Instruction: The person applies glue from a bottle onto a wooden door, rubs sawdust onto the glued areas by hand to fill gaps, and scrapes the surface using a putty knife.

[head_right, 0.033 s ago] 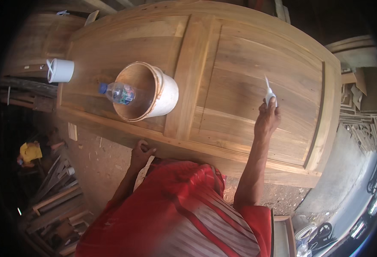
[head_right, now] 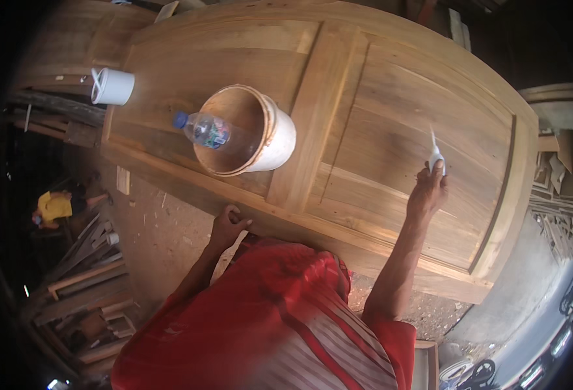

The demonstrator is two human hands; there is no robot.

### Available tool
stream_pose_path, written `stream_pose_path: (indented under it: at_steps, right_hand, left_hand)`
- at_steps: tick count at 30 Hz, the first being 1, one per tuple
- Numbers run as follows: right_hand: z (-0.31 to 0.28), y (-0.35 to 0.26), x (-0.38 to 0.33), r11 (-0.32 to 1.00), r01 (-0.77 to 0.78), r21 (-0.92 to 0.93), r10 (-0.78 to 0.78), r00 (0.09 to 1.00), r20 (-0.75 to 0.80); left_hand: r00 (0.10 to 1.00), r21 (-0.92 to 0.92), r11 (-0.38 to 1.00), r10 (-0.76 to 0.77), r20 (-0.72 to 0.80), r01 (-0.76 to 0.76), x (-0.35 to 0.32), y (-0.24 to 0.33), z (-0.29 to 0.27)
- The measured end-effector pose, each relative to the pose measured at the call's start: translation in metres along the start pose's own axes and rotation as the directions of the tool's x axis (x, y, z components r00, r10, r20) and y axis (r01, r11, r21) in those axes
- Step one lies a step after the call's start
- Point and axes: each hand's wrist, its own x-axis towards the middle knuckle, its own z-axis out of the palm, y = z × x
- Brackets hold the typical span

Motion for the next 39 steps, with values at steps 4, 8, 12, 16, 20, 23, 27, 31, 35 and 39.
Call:
stream_pose_path:
  at_steps: [4,8,12,16,20,23,27,31,35,39]
  right_hand:
    - [-0.009,-0.022,0.018,0.994,0.063,-0.091,-0.066,0.997,-0.038]
    - [0.008,0.0,0.032,1.0,-0.009,-0.013,0.01,0.999,0.047]
    - [0.009,-0.004,0.036,0.998,-0.001,-0.058,0.004,0.999,0.053]
    - [0.009,0.004,0.046,0.997,-0.006,-0.082,0.0,0.997,-0.075]
    - [0.013,0.007,0.055,0.975,0.103,-0.199,-0.126,0.987,-0.104]
    - [0.016,0.007,0.064,0.913,0.203,-0.354,-0.248,0.965,-0.085]
    - [0.016,0.007,0.074,0.812,0.24,-0.532,-0.313,0.949,-0.049]
    - [0.02,0.008,0.08,0.792,0.232,-0.566,-0.274,0.962,0.01]
    - [0.023,0.013,0.086,0.768,0.262,-0.585,-0.283,0.957,0.057]
    - [0.027,0.013,0.087,0.762,0.264,-0.592,-0.289,0.956,0.054]
  left_hand:
    - [0.999,-0.068,0.997,0.041,-0.001,-0.041,0.006,-0.01,0.004]
    - [0.997,-0.13,0.989,-0.075,-0.001,0.074,-0.002,-0.012,0.007]
    - [0.996,-0.07,0.993,-0.09,0.017,0.091,0.004,-0.006,0.003]
    - [0.998,-0.068,0.995,-0.068,-0.011,0.067,0.005,-0.009,0.004]
    - [0.993,-0.1,0.989,-0.113,-0.016,0.111,0.001,-0.002,0.002]
    - [0.993,-0.084,0.99,-0.116,0.009,0.117,0.003,-0.006,0.0]
    - [0.99,-0.073,0.988,-0.137,0.014,0.138,0.006,0.001,0.0]
    - [0.99,-0.066,0.988,-0.14,0.017,0.141,0.006,0.006,0.0]
    - [0.99,-0.053,0.989,-0.14,0.006,0.14,0.007,-0.002,0.002]
    - [0.985,-0.054,0.984,-0.17,0.016,0.171,0.008,-0.001,0.001]
